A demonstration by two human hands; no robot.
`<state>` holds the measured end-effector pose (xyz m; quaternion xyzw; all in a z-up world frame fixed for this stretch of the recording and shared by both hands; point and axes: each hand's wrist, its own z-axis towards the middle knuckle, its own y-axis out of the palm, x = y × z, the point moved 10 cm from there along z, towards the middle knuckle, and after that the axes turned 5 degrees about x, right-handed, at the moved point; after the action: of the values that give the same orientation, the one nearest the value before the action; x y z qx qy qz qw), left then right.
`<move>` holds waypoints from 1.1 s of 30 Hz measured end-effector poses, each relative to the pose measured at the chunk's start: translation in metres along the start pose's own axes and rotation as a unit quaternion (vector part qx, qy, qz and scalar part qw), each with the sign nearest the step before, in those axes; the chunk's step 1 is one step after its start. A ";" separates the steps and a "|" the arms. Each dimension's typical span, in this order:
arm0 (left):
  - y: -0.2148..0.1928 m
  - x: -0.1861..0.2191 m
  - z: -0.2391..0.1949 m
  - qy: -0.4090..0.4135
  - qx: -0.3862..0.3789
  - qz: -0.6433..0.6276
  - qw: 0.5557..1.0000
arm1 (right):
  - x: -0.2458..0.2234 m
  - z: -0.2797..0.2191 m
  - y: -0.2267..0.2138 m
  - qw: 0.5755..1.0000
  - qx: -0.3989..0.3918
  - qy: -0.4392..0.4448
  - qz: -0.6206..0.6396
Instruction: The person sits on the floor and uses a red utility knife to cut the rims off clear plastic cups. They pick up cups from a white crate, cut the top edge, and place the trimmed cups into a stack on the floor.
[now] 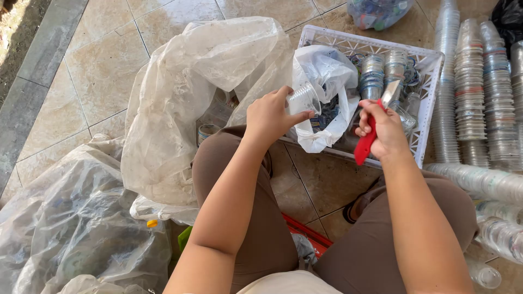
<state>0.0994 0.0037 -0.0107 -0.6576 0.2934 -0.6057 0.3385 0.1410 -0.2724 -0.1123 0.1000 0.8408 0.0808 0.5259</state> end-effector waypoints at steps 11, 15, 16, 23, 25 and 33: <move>-0.004 0.015 -0.002 0.010 0.025 -0.137 0.990 | 0.020 0.000 0.025 0.994 -0.018 0.085 0.060; -0.009 0.042 -0.005 0.090 0.010 -0.166 0.982 | 0.008 -0.013 0.029 0.993 -0.055 0.081 0.058; -0.006 0.047 -0.006 0.091 0.009 -0.167 0.982 | 0.005 -0.020 0.031 0.994 -0.054 0.080 0.058; -0.002 0.114 -0.033 0.323 0.092 -0.322 0.885 | 0.015 -0.062 0.061 0.960 -0.203 0.109 0.157; 0.010 0.125 -0.038 0.356 0.102 -0.356 0.858 | -0.007 -0.083 0.074 0.922 -0.297 0.064 0.240; 0.012 0.195 -0.062 0.434 0.113 -0.377 0.811 | -0.001 -0.134 0.024 0.905 -0.163 0.095 0.381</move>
<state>0.0563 -0.1637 0.0987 -0.3428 0.0688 -0.9369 -0.0068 0.0229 -0.2533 -0.0473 0.3173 0.7596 0.4205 0.3813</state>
